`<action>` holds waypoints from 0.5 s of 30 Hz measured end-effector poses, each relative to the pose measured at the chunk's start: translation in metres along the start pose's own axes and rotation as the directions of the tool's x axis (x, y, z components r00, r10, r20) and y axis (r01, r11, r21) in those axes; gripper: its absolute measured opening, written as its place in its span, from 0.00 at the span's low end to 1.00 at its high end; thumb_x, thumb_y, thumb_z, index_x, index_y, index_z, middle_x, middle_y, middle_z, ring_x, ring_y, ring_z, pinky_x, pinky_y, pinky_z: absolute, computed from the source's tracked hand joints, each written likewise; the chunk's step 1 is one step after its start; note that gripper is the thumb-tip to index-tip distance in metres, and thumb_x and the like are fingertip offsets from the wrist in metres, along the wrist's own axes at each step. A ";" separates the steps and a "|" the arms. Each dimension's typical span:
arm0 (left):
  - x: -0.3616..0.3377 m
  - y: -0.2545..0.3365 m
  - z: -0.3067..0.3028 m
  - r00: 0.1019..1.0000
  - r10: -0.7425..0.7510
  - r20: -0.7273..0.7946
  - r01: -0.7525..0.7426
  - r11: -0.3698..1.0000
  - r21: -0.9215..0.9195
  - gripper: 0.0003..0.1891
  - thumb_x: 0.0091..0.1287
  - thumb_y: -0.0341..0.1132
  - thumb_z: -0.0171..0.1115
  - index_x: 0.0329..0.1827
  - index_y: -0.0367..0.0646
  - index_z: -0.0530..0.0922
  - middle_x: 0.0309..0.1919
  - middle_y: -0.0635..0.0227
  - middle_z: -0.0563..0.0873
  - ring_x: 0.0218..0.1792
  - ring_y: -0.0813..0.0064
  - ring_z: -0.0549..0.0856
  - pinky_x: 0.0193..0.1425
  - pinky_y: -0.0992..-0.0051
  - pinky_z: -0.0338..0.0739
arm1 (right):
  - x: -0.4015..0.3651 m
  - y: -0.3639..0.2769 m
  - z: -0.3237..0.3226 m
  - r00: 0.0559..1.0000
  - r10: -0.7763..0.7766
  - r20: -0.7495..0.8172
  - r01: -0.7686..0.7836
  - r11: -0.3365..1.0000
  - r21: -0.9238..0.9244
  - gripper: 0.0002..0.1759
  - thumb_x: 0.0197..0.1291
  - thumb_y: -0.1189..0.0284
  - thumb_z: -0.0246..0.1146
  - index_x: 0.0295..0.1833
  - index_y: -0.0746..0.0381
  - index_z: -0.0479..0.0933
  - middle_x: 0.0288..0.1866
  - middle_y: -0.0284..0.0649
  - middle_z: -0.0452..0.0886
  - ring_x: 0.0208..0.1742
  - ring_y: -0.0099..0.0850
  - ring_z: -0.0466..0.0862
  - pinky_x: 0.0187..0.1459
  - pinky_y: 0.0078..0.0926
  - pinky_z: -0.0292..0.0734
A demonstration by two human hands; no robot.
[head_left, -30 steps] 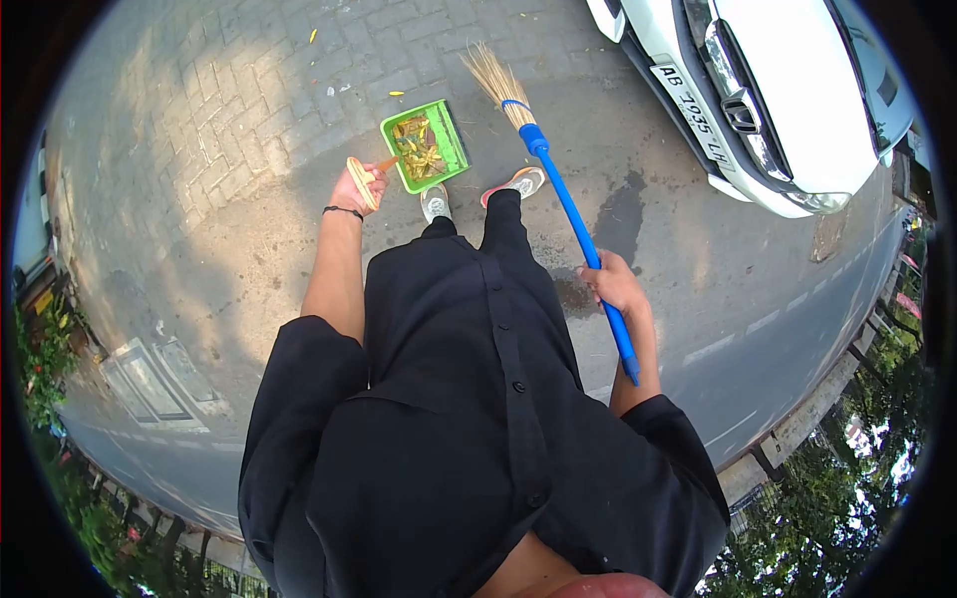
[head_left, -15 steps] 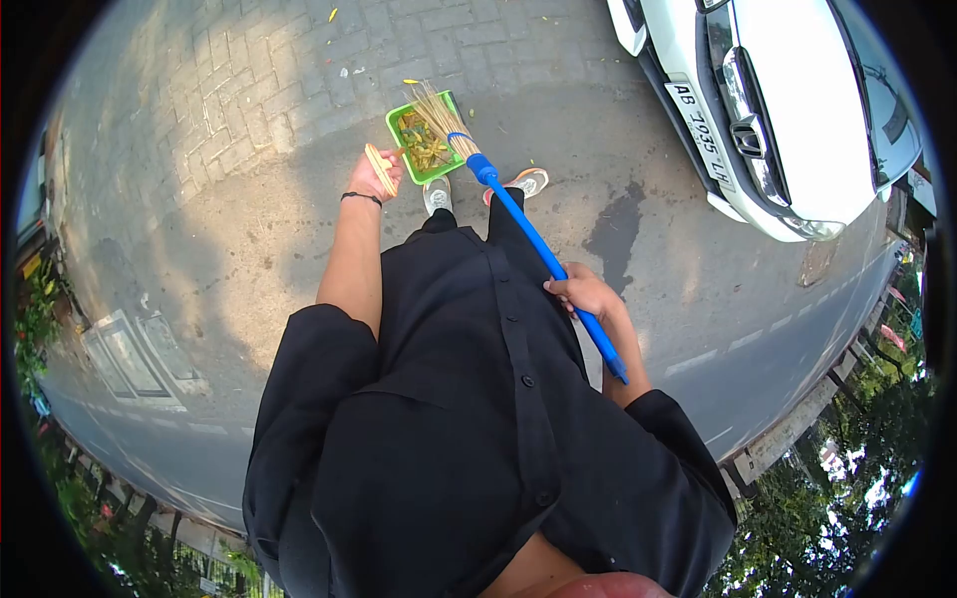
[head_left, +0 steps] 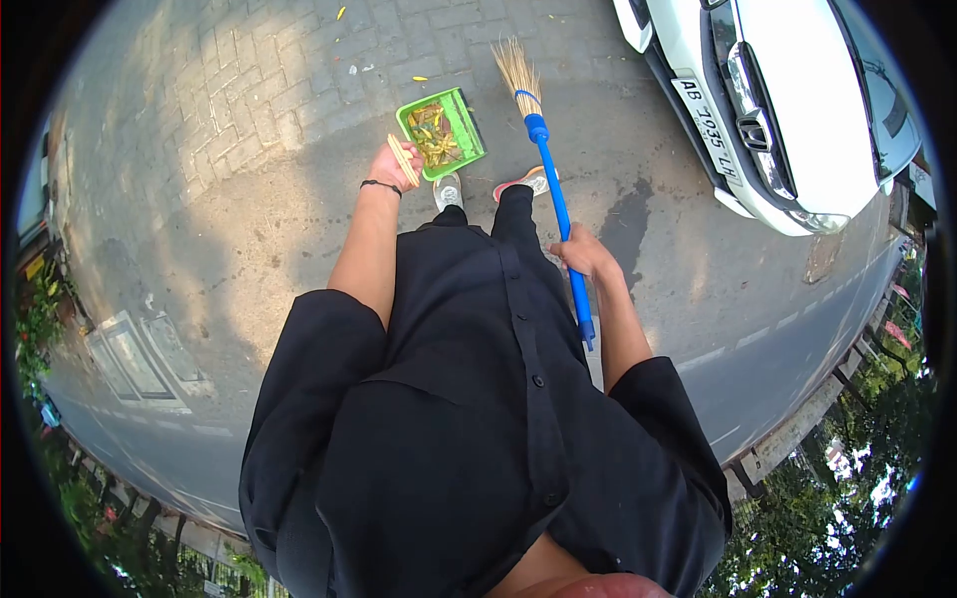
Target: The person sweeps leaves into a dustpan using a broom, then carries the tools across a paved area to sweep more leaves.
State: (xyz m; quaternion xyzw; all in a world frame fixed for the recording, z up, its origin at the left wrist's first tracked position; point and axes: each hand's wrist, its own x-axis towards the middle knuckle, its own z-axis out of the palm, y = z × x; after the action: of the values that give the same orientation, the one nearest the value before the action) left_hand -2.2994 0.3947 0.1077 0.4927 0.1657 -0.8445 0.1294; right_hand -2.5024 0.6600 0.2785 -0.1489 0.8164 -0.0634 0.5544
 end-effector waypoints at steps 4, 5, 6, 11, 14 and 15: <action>-0.006 -0.001 0.009 1.000 0.015 -0.015 -0.014 0.999 0.031 0.06 0.62 0.31 0.42 0.27 0.41 0.62 0.16 0.66 0.68 0.13 0.76 0.69 0.11 0.81 0.60 | 0.012 0.011 0.023 0.987 -0.018 0.162 -0.018 0.976 0.218 0.12 0.53 0.69 0.62 0.28 0.61 0.65 0.16 0.31 0.67 0.16 0.21 0.69 0.17 0.21 0.64; -0.009 -0.003 0.008 0.999 0.043 0.017 -0.043 0.999 0.026 0.04 0.58 0.28 0.47 0.29 0.38 0.63 0.16 0.63 0.71 0.12 0.77 0.67 0.11 0.84 0.61 | 0.005 0.011 0.024 0.979 -0.015 0.204 -0.043 0.960 0.276 0.12 0.53 0.70 0.61 0.28 0.60 0.65 0.16 0.30 0.66 0.15 0.20 0.68 0.17 0.20 0.63; -0.007 -0.003 0.007 0.999 0.039 0.013 -0.039 0.999 0.012 0.04 0.58 0.28 0.47 0.29 0.38 0.63 0.16 0.63 0.71 0.12 0.77 0.67 0.11 0.85 0.61 | -0.005 0.013 0.023 0.978 -0.015 0.209 -0.060 0.936 0.346 0.12 0.54 0.70 0.61 0.27 0.60 0.64 0.15 0.30 0.65 0.14 0.19 0.67 0.16 0.20 0.62; -0.005 0.002 -0.004 1.000 0.027 0.002 -0.027 1.000 -0.013 0.04 0.59 0.29 0.46 0.29 0.38 0.63 0.16 0.63 0.71 0.13 0.77 0.67 0.11 0.84 0.59 | -0.066 0.051 0.006 0.949 -0.073 0.308 -0.160 0.729 0.666 0.14 0.54 0.70 0.61 0.28 0.59 0.61 0.15 0.28 0.64 0.12 0.18 0.65 0.13 0.18 0.60; 0.002 0.003 -0.015 1.000 -0.019 0.025 0.018 1.000 0.013 0.04 0.59 0.28 0.45 0.29 0.38 0.63 0.16 0.63 0.70 0.14 0.77 0.67 0.11 0.84 0.58 | -0.089 0.063 -0.010 0.984 -0.006 0.179 -0.108 0.776 0.621 0.14 0.55 0.69 0.61 0.28 0.58 0.61 0.15 0.28 0.64 0.12 0.18 0.65 0.12 0.17 0.59; -0.002 -0.002 -0.012 0.999 -0.031 0.034 0.030 0.999 0.034 0.04 0.60 0.28 0.45 0.29 0.38 0.63 0.17 0.63 0.70 0.14 0.77 0.67 0.11 0.84 0.57 | -0.088 0.072 -0.015 0.990 0.016 0.140 -0.099 0.785 0.612 0.13 0.54 0.70 0.61 0.27 0.59 0.62 0.15 0.29 0.65 0.12 0.18 0.66 0.12 0.18 0.60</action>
State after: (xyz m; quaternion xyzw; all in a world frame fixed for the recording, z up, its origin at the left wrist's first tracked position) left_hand -2.2892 0.4014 0.1045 0.4774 0.1567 -0.8575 0.1109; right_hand -2.4987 0.7547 0.3432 0.0617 0.7179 -0.3000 0.6252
